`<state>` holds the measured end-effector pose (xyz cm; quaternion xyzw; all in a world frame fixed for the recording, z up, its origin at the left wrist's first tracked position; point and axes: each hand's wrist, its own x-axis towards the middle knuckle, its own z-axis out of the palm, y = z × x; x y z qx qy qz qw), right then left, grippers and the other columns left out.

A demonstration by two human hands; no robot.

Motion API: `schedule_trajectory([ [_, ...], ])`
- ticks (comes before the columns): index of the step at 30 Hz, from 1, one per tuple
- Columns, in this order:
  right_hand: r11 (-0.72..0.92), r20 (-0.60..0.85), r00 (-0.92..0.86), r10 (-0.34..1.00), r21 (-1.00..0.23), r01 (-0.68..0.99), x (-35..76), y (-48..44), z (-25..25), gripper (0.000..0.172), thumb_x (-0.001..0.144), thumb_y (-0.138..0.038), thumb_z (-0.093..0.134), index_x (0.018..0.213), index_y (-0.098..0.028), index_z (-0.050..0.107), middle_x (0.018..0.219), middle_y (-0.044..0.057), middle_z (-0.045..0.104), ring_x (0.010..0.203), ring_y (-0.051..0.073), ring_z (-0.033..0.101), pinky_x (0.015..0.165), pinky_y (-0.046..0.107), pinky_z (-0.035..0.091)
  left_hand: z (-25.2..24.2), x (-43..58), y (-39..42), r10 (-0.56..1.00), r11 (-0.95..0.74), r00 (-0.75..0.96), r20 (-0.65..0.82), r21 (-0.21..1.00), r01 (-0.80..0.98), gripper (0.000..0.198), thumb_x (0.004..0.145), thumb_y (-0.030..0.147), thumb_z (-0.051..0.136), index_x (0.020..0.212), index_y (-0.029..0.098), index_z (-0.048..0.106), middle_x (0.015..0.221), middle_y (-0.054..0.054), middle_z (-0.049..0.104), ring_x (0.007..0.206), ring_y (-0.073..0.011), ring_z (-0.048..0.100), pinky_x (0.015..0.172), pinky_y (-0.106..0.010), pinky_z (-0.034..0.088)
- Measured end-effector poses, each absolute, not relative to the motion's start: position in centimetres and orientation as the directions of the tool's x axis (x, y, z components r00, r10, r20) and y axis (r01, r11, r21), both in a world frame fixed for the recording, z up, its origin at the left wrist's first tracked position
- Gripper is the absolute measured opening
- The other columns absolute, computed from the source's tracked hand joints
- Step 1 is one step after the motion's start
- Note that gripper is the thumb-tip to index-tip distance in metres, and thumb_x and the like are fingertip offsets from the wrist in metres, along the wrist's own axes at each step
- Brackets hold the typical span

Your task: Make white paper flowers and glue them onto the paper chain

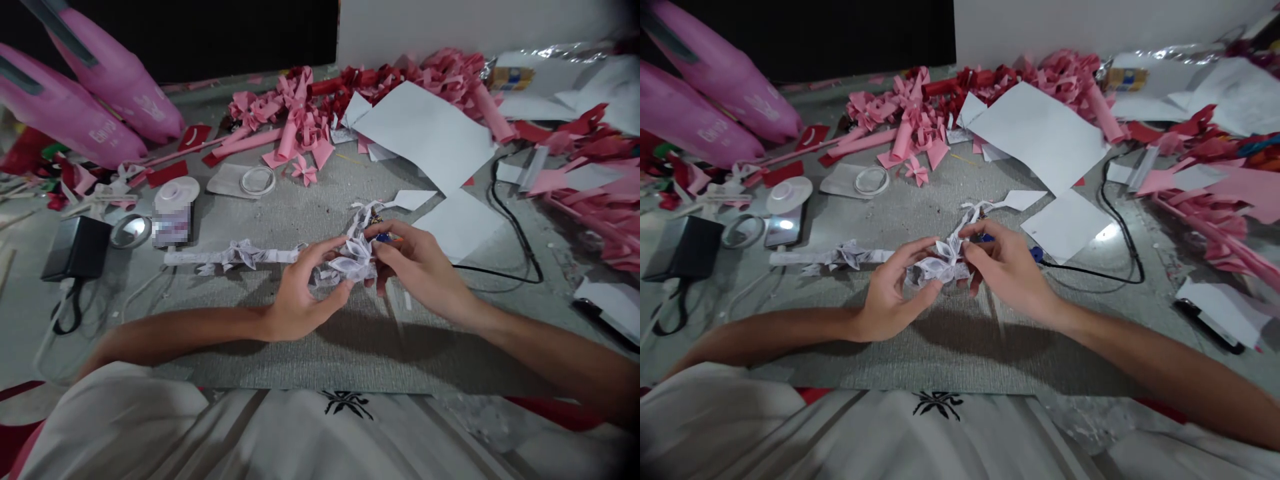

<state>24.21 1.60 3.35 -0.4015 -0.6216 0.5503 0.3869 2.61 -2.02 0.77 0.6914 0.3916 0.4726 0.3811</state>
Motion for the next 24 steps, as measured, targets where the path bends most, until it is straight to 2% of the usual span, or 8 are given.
schedule_trajectory([
  [2, 0.144, 0.105, -0.362, 0.926, -0.986, 0.082, 24.3, 1.8, 2.6, 0.014, 0.107, -0.024, 0.051, 0.117, -0.022, 0.061, 0.065, -0.003, 0.070, 0.045, 0.014, 0.066, 0.038, 0.024, 0.052, 0.5, 2.7, -1.8, 0.921, -0.350, 0.232, 0.312, 0.925, 0.148, 0.051, 0.094, 0.029, 0.075, 0.144, 0.023, 0.062, 0.127, -0.011, 0.074, 0.114, -0.0240, 0.070, 0.100, -0.038, 0.057],
  [5, 0.396, 0.307, -0.296, 0.905, -0.863, 0.315, 24.7, 1.8, 2.1, 0.022, 0.108, -0.021, 0.048, 0.128, -0.023, 0.056, 0.073, -0.002, 0.071, 0.051, 0.013, 0.066, 0.046, 0.024, 0.054, 0.2, 2.7, -1.3, 0.955, -0.234, 0.211, 0.210, 0.968, 0.095, 0.046, 0.098, 0.033, 0.072, 0.141, 0.022, 0.063, 0.117, -0.011, 0.076, 0.101, -0.0210, 0.072, 0.088, -0.034, 0.058],
  [8, 0.672, 0.540, -0.404, 0.738, -0.538, 0.509, 25.4, 1.8, 2.4, 0.035, 0.099, -0.014, 0.057, 0.132, -0.024, 0.058, 0.110, 0.009, 0.073, 0.085, 0.020, 0.074, 0.068, 0.031, 0.062, 0.1, 2.7, -0.8, 0.970, -0.160, 0.187, 0.155, 0.987, 0.015, 0.048, 0.099, 0.037, 0.072, 0.142, 0.020, 0.060, 0.101, -0.008, 0.075, 0.090, -0.0182, 0.071, 0.076, -0.029, 0.057],
  [9, 0.733, 0.566, -0.471, 0.676, -0.451, 0.509, 25.6, 1.9, 2.5, 0.039, 0.096, -0.012, 0.060, 0.133, -0.024, 0.058, 0.121, 0.012, 0.071, 0.099, 0.023, 0.074, 0.075, 0.035, 0.063, 0.1, 2.7, -0.7, 0.972, -0.151, 0.182, 0.149, 0.989, -0.003, 0.049, 0.098, 0.038, 0.072, 0.142, 0.019, 0.060, 0.098, -0.007, 0.074, 0.089, -0.0179, 0.071, 0.075, -0.028, 0.056],
  [11, 0.804, 0.555, -0.583, 0.593, -0.379, 0.457, 25.8, 2.2, 2.6, 0.046, 0.093, -0.010, 0.062, 0.137, -0.025, 0.058, 0.131, 0.014, 0.067, 0.116, 0.028, 0.070, 0.085, 0.040, 0.064, 0.2, 2.8, -0.6, 0.974, -0.147, 0.172, 0.149, 0.989, -0.029, 0.047, 0.098, 0.040, 0.073, 0.138, 0.019, 0.061, 0.097, -0.007, 0.074, 0.090, -0.0174, 0.071, 0.075, -0.027, 0.056],
  [15, 0.800, 0.550, -0.582, 0.599, -0.428, 0.420, 25.8, 2.9, 2.2, 0.041, 0.096, -0.010, 0.061, 0.134, -0.024, 0.060, 0.123, 0.011, 0.071, 0.116, 0.026, 0.070, 0.095, 0.042, 0.062, 0.0, 2.9, -0.7, 0.965, -0.183, 0.182, 0.190, 0.982, -0.054, 0.043, 0.098, 0.039, 0.073, 0.135, 0.021, 0.062, 0.102, -0.007, 0.075, 0.097, -0.0175, 0.072, 0.083, -0.028, 0.056],
  [21, 0.567, 0.349, -0.509, 0.787, -0.733, 0.375, 25.7, 3.3, 2.0, 0.028, 0.097, -0.012, 0.060, 0.122, -0.023, 0.066, 0.111, 0.005, 0.073, 0.089, 0.017, 0.071, 0.075, 0.030, 0.060, -0.4, 2.8, -0.9, 0.924, -0.335, 0.215, 0.317, 0.941, 0.053, 0.056, 0.094, 0.032, 0.077, 0.144, 0.023, 0.053, 0.102, -0.006, 0.076, 0.101, -0.0194, 0.072, 0.099, -0.037, 0.053],
  [24, 0.479, 0.266, -0.525, 0.808, -0.816, 0.322, 25.6, 3.3, 2.2, 0.025, 0.097, -0.011, 0.058, 0.118, -0.022, 0.066, 0.108, 0.005, 0.072, 0.089, 0.016, 0.070, 0.075, 0.029, 0.059, -0.8, 2.9, -0.9, 0.915, -0.366, 0.207, 0.347, 0.929, 0.058, 0.058, 0.095, 0.032, 0.077, 0.145, 0.022, 0.051, 0.102, -0.006, 0.076, 0.100, -0.0192, 0.072, 0.099, -0.037, 0.052],
])
